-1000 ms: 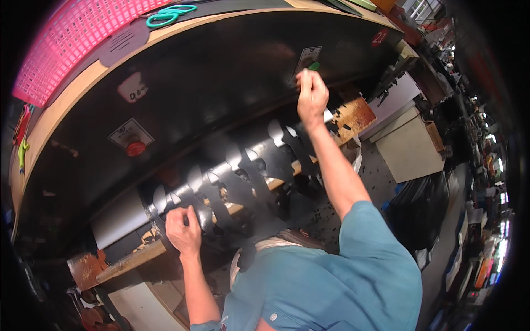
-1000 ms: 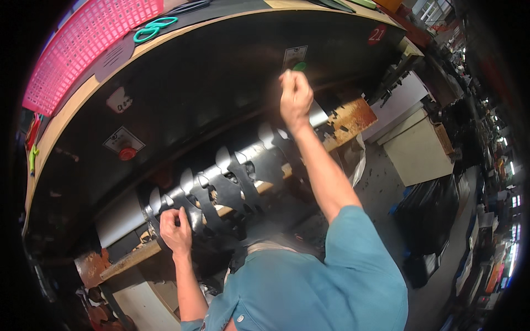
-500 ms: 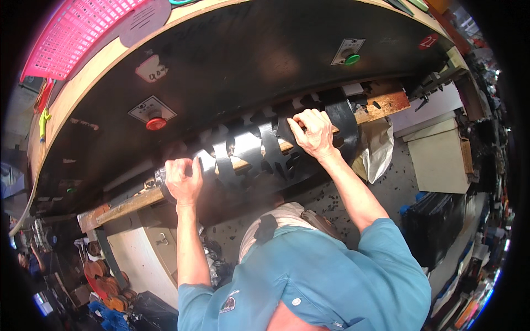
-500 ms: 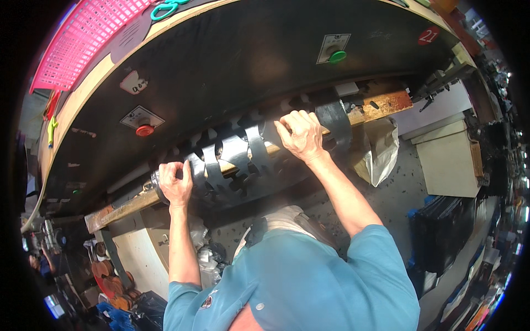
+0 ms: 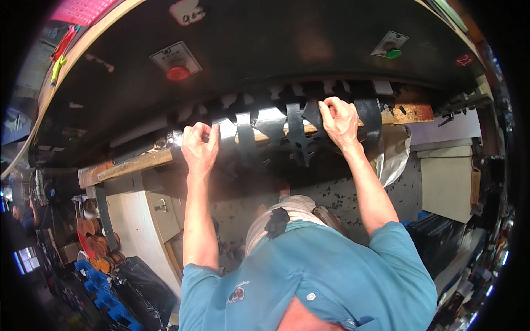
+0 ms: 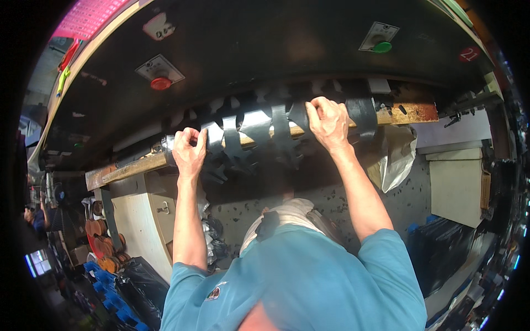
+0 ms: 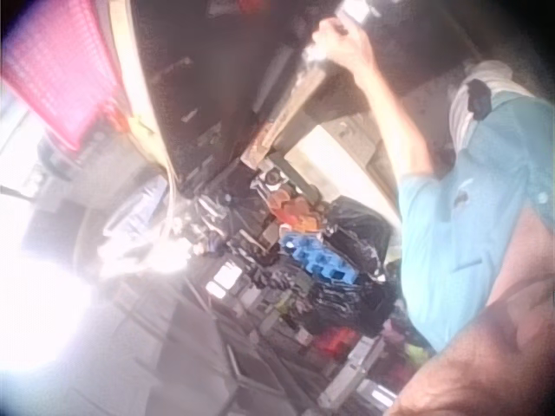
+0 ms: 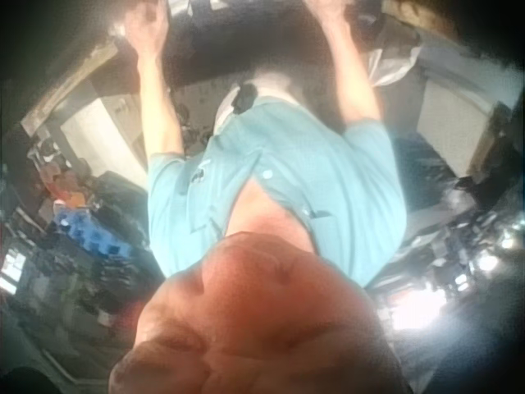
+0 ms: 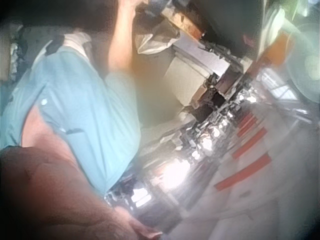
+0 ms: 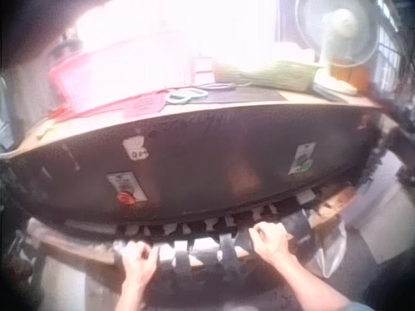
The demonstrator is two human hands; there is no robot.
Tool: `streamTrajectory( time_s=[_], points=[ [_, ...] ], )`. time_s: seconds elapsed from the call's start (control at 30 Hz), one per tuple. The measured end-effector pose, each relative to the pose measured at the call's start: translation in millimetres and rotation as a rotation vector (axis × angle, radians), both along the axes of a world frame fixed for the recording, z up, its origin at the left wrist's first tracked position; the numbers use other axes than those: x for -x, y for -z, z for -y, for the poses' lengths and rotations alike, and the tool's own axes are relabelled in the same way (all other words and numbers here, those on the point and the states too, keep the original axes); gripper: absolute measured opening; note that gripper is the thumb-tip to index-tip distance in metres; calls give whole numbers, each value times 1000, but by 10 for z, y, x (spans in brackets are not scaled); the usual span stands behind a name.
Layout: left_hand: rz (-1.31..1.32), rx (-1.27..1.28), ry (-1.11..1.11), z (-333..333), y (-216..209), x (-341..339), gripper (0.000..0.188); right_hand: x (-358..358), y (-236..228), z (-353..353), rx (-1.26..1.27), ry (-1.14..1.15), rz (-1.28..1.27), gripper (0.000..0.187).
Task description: The person feeds a black sheet through a roller machine, then uses a wooden tool to press and separate cut shapes from the sheet. The person removes the cut pieces and places them aside, repeating the process with additional sheets.
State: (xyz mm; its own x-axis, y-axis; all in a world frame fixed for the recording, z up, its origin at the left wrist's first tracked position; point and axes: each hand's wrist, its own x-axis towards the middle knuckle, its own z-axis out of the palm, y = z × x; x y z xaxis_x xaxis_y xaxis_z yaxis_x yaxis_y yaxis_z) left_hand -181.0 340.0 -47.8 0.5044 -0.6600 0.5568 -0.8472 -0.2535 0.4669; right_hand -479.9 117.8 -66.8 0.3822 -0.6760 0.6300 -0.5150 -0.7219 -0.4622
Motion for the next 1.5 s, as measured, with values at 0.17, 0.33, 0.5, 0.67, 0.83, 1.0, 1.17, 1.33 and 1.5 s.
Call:
streamTrajectory(
  time_s=[0.17, 0.33, 0.5, 0.67, 0.83, 1.0, 1.17, 1.33, 1.5],
  points=[
    [-6, 25, 47, -69, 30, 77, 25, 213, -32, -69, -652, 78, 211, 16],
    [2, -63, 112, -407, 37, 424, 26, 320, -303, -284, -473, 150, 490, 13],
    [-359, -373, 205, -1141, -300, 721, 19, -518, -467, -1069, -453, -401, 119, 48],
    [-325, -17, 108, -1549, -354, 365, 23, -1561, -403, -2059, -339, -399, -246, 111],
    [-13, -139, 113, -1698, 69, 226, 42, -1612, -369, -2663, -253, -287, -317, 98],
    [44, -180, 115, -1906, 240, 530, 45, -960, -457, -2472, -568, -395, -63, 98],
    [-87, -165, 132, -1965, -87, 728, 50, -621, -611, -2335, -1133, -656, 375, 102],
    [-194, -69, 181, -1671, -199, 1204, 40, -591, -682, -2326, -1161, -596, 457, 104],
    [-241, -97, 4, -1628, -46, 1142, 23, -449, -604, -2070, -1316, -684, 725, 95]
  ],
)
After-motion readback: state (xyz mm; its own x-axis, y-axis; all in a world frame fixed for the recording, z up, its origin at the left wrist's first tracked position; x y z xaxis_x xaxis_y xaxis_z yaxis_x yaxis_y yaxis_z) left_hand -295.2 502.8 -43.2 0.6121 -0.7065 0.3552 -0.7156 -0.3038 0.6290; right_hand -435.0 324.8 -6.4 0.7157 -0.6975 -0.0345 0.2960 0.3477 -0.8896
